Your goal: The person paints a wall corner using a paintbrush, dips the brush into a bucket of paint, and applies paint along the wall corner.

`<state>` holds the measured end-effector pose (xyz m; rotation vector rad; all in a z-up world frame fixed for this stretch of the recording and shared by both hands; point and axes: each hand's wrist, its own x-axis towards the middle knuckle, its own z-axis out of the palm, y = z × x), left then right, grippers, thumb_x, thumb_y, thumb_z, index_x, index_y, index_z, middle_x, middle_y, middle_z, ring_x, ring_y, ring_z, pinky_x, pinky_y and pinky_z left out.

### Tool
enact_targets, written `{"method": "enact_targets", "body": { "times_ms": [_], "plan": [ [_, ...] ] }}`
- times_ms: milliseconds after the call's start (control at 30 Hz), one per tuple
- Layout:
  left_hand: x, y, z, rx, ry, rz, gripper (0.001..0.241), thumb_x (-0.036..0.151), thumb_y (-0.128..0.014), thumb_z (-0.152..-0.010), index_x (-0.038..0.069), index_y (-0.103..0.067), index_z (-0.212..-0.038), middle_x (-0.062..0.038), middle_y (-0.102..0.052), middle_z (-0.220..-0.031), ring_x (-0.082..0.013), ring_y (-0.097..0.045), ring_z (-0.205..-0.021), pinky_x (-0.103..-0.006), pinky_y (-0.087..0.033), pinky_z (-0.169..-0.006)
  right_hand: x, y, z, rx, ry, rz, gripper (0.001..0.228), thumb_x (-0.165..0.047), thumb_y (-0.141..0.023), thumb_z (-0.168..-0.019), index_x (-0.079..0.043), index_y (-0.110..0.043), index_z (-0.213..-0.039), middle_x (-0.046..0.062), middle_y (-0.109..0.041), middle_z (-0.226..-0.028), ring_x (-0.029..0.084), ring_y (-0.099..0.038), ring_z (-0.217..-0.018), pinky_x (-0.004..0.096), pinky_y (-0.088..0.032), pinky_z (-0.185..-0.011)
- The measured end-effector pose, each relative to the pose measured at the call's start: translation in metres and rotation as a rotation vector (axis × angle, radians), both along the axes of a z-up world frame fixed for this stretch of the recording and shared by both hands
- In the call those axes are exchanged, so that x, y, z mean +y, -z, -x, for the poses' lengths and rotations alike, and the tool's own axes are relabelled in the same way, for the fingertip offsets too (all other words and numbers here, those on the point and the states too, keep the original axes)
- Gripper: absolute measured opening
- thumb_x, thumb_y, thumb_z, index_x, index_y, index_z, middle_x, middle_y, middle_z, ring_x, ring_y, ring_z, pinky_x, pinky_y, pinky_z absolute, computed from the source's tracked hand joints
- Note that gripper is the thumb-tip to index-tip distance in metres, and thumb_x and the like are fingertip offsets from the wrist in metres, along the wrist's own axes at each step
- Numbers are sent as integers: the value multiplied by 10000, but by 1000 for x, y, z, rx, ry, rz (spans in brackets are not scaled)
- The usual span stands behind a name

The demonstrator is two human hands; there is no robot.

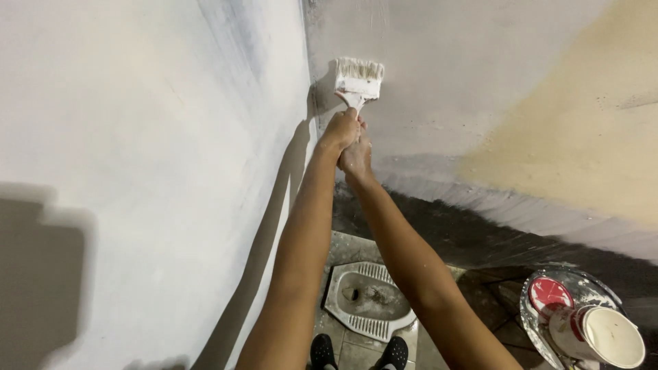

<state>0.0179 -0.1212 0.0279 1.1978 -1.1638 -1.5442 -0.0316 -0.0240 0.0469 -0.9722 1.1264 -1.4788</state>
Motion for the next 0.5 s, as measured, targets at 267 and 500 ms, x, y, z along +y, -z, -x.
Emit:
{"method": "enact_targets", "body": {
  "times_ms": [267,500],
  "plan": [
    [-7,59,2,-21,4,-42,374,262,-404,-997,7,-593,-798,-119,-655,-751,-175,-555,-566,-350,-475,-558,-7,47,2,74,25,-102,442,-376,-343,-1102,-58,-461,-1385,95,-614,-1035,119,-602,-713,310,-521,-498],
    [18,54,0,-305,30,-170,405,281,-371,-1014,29,-630,-830,-93,-685,-811,-186,-633,-728,-360,-500,-759,-4,73,1,77,34,-324,479,-437,-297,-1098,-47,-519,-1266,103,-607,-832,151,-532,-521,333,-413,-381]
  ]
}}
